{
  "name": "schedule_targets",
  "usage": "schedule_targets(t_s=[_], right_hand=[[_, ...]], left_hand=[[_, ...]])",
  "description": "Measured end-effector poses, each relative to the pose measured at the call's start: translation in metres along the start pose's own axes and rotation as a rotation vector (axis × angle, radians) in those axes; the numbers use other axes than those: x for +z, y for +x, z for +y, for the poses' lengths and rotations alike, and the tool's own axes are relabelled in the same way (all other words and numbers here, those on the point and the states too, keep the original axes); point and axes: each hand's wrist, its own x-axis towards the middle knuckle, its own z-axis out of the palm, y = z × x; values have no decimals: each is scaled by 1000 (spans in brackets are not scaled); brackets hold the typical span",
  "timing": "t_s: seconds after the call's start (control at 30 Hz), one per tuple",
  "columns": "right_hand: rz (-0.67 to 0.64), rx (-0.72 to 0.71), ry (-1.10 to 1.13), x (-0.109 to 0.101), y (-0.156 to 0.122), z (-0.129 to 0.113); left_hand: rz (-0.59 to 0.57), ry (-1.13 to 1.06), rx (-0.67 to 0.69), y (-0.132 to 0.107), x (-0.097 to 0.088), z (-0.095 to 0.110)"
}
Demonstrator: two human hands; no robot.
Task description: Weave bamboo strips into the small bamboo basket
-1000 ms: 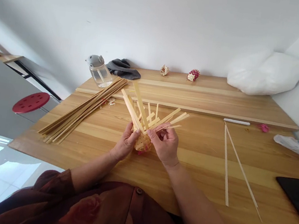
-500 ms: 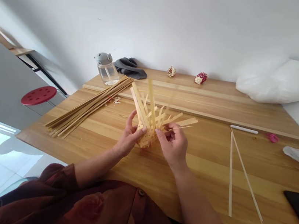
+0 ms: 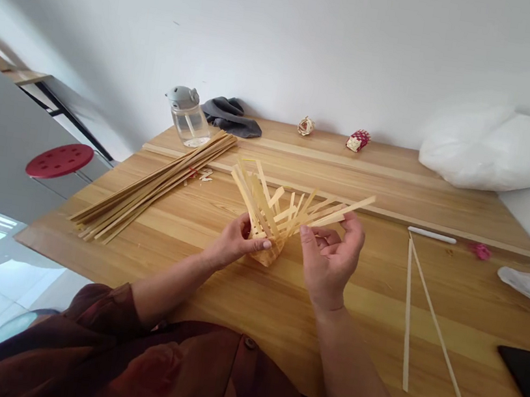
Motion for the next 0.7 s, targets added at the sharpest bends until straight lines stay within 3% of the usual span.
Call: schedule_targets(t_s=[0.13,0.23,0.3,0.37,0.5,0.57,0.7], right_hand=[[20,-190,-114,-7,4,-9],[24,-596,-351,-12,1,-29],[-87,-775,-475,-14,-5,-40],[-197,-743,-483,-12,-13,-45],[-242,-412,-392,-2,-25,-42],[-259,-297,-378,3,-26,-37],[-348,-165,-402,5,-22,-30]], left_hand=[[34,-24,17,-3,2,3],[-12,-29,16,-7,4,6],[-20,11,65,-10,6,6],[27,88,188,-11,7,5],[139,208,392,-9,8,1],[165,258,395,-7,7,-1],[146,352,275,-6,3,-4]])
